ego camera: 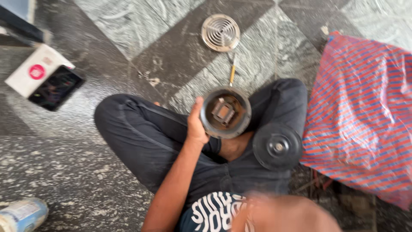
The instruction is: The person scrapes a small rectangular area on a circular metal base using a small tool, then places a motor assembly into the base. They attach a circular fan cover and secure it by inserting multiple small metal pins into the cover's holes.
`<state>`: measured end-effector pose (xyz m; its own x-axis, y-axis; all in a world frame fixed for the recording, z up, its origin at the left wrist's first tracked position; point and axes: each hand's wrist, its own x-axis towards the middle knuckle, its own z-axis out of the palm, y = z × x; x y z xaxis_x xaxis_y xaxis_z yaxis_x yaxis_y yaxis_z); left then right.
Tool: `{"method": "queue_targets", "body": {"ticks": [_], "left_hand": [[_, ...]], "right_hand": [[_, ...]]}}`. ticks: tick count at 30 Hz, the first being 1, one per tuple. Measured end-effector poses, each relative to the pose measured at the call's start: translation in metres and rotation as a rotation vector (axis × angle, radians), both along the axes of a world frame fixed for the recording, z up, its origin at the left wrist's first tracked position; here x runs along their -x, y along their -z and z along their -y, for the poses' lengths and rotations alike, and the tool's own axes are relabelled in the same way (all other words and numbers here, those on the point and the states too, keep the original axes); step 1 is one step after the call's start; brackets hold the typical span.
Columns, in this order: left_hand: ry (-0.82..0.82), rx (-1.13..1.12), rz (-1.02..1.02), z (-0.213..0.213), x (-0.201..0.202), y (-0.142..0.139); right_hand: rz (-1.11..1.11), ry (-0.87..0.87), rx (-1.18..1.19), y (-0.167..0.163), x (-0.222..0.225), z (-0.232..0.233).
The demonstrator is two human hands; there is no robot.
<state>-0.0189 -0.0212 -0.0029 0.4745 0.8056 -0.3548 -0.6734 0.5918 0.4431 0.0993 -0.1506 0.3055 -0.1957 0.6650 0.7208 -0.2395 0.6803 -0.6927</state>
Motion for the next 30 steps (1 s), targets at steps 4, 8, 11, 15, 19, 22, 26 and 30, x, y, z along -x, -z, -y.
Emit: {"method": "queue_targets", "body": {"ticks": [4, 8, 11, 15, 19, 22, 26, 30], "left_hand": [[-0.025, 0.047, -0.014, -0.001, 0.003, -0.003], [-0.028, -0.022, 0.04, -0.003, 0.001, -0.001], [-0.048, 0.016, 0.002, -0.001, -0.002, 0.002], [0.026, 0.03, 0.025, 0.001, -0.007, 0.001], [0.052, -0.008, 0.007, 0.003, -0.007, -0.006], [0.063, -0.012, 0.011, 0.004, -0.004, -0.008], [0.077, -0.059, -0.009, 0.003, -0.003, -0.009], [0.099, -0.088, -0.01, 0.004, -0.005, -0.012]], "right_hand": [[-0.024, -0.029, -0.092, 0.001, -0.002, -0.028], [0.037, 0.168, -0.124, -0.005, -0.003, -0.028], [0.296, 0.62, -0.003, 0.008, -0.005, -0.022], [0.861, 0.972, 0.424, 0.1, -0.027, -0.06], [0.755, 0.88, 0.65, 0.182, -0.043, -0.086], [0.673, 0.855, 0.766, 0.196, -0.041, -0.095], [0.684, 0.87, 0.786, 0.188, -0.039, -0.105], [0.765, 0.793, 0.856, 0.19, -0.051, -0.108]]}}
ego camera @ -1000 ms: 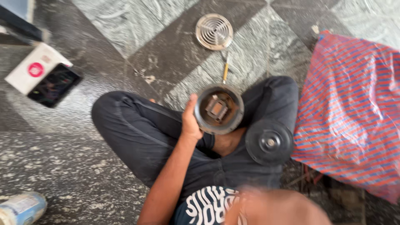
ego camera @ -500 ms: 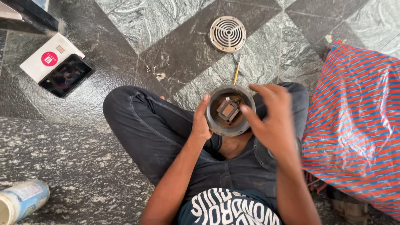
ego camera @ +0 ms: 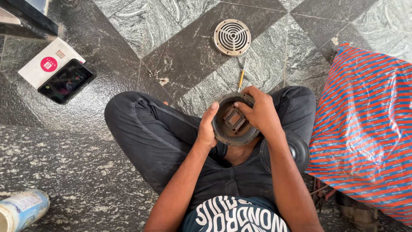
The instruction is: The person scrapes a small rectangular area on a circular metal base using a small tool, then places a motor assembly into the base. They attach a circular fan cover and secure it by inserting multiple small metal pins into the cover's holes.
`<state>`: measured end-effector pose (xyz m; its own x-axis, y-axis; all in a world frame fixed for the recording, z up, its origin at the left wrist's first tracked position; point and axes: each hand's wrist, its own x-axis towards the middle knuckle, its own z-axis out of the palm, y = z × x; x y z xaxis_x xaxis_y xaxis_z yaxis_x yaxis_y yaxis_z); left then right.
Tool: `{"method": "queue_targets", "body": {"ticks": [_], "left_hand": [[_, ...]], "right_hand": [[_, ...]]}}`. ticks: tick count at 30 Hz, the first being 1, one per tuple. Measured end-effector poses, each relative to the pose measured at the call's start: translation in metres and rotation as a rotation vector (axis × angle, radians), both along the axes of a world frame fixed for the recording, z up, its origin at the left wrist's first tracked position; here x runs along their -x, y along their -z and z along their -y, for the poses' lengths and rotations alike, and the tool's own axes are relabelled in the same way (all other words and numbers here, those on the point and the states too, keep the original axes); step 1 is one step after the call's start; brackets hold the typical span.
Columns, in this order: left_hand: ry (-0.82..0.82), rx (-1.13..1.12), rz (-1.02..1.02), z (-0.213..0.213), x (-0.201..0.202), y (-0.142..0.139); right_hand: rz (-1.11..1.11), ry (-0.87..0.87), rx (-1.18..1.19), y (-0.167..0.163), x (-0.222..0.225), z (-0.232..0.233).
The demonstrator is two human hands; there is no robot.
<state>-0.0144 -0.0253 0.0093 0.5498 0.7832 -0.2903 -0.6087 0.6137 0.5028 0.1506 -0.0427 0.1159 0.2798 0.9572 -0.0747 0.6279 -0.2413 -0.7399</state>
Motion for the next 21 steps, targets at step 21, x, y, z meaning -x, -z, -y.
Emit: {"method": "queue_targets", "body": {"ticks": [21], "left_hand": [[-0.184, 0.132, 0.032, -0.004, 0.005, -0.002]], "right_hand": [[0.478, 0.112, 0.136, -0.065, -0.033, 0.145]]}}
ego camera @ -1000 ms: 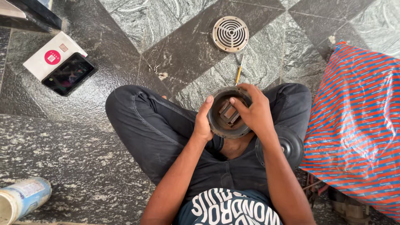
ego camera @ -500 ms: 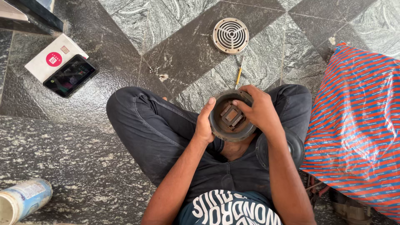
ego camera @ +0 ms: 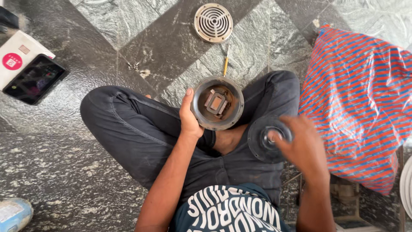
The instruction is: The person scrapes a small rectangular area on a circular metal base using a small tool, then places a motor assembly into the base. They attach a circular fan cover and secure it by inserting multiple small metal pins into the cover's holes.
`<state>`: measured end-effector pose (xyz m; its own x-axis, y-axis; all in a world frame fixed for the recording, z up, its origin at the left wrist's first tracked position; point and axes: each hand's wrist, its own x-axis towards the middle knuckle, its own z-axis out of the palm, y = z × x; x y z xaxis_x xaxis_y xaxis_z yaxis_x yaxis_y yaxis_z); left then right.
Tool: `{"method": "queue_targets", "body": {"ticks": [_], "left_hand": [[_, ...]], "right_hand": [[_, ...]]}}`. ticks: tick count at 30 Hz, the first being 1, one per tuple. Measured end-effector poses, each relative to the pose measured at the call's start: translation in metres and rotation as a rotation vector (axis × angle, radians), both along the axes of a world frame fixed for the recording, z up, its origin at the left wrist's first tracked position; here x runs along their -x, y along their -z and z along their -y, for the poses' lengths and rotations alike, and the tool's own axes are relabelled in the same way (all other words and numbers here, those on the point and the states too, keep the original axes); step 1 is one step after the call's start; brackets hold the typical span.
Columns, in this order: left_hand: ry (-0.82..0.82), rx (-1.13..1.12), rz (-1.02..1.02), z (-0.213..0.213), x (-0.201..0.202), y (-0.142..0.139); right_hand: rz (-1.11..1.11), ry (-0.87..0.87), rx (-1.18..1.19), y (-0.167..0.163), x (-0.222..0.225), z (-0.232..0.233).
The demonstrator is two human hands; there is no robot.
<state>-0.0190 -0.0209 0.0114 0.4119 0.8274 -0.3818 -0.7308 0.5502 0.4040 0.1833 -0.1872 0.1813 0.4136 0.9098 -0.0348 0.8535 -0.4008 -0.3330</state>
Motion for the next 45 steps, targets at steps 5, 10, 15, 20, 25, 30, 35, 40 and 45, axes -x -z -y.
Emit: {"method": "queue_targets", "body": {"ticks": [5, 10, 15, 20, 25, 30, 35, 40, 45], "left_hand": [[-0.034, 0.066, -0.029, -0.001, -0.002, -0.006], [-0.033, 0.101, -0.037, -0.003, -0.002, -0.007], [-0.019, 0.06, 0.035, -0.001, 0.0, -0.006], [0.035, 0.094, -0.028, -0.001, 0.0, -0.007], [0.127, 0.111, -0.028, 0.001, -0.001, -0.008], [0.157, 0.039, -0.044, 0.004, -0.003, -0.012], [0.203, -0.009, -0.007, 0.004, -0.002, -0.016], [0.171, 0.006, 0.046, 0.005, -0.004, -0.018], [0.175, 0.003, 0.021, 0.005, -0.005, -0.019]], "right_hand": [[0.095, 0.002, 0.051, 0.011, 0.022, 0.01], [0.087, 0.064, 0.063, 0.029, 0.011, 0.016], [-0.47, 0.264, -0.226, 0.028, -0.032, 0.021], [-1.173, 0.086, -0.64, -0.001, -0.063, 0.019], [-1.238, 0.066, -0.499, -0.012, -0.039, -0.029], [-0.426, -0.128, -0.293, -0.014, 0.024, -0.076], [-0.126, -0.271, -0.243, -0.014, 0.071, -0.1], [-0.089, -0.267, -0.193, -0.004, 0.081, -0.106], [-0.042, -0.249, -0.166, 0.006, 0.08, -0.108]]}}
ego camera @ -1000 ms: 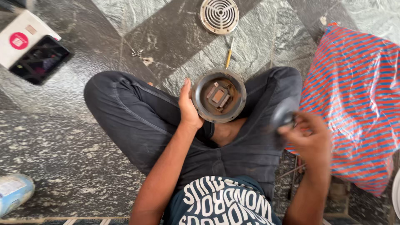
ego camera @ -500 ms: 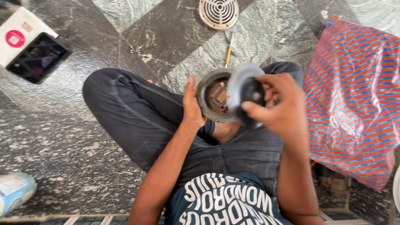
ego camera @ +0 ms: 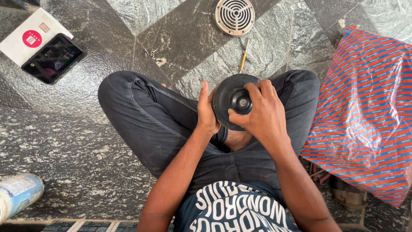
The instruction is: The person scrapes a small rectangular area on a circular metal base using a small tool, then places a motor assembly into the base. They attach a circular fan cover and secure it by inserting multiple small metal pins into the cover's holes.
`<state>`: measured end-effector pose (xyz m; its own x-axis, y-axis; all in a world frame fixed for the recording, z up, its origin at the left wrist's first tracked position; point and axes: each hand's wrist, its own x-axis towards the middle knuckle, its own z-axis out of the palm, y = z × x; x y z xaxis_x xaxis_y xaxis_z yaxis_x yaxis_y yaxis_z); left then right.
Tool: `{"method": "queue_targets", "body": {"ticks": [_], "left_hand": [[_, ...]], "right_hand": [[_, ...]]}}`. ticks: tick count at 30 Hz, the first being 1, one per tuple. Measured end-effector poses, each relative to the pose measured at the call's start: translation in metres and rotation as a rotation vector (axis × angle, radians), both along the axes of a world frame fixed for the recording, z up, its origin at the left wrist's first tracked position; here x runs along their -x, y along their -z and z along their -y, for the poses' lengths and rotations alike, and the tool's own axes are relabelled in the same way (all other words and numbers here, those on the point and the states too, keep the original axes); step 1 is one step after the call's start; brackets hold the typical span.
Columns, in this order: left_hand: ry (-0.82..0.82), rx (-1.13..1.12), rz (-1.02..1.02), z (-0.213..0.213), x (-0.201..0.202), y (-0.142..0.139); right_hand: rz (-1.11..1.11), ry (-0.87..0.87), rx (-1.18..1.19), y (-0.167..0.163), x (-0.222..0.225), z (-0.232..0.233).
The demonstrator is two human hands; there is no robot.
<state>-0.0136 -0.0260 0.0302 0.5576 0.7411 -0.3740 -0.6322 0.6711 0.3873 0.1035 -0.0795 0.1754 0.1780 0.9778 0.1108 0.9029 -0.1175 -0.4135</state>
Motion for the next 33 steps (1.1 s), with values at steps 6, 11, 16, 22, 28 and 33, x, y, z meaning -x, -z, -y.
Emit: {"method": "queue_targets", "body": {"ticks": [6, 11, 16, 22, 28, 33], "left_hand": [[0.001, -0.022, -0.03, 0.0, 0.001, -0.002], [0.012, -0.038, -0.03, 0.0, 0.001, -0.001], [0.018, -0.052, -0.046, 0.0, 0.0, 0.001], [0.025, -0.037, -0.058, 0.0, 0.002, 0.005], [-0.072, 0.026, -0.139, -0.004, 0.01, 0.009], [-0.152, 0.098, -0.125, -0.011, 0.021, 0.013]], "right_hand": [[-0.004, -0.034, 0.029, 0.005, -0.002, -0.001], [-0.01, -0.111, 0.029, 0.004, -0.005, -0.002], [-0.001, -0.161, 0.018, 0.0, -0.012, -0.004], [-0.01, -0.149, 0.058, 0.007, -0.013, -0.003], [-1.058, 0.014, 0.059, -0.016, -0.075, 0.036], [-1.736, -0.246, 0.55, 0.006, -0.092, 0.111]]}}
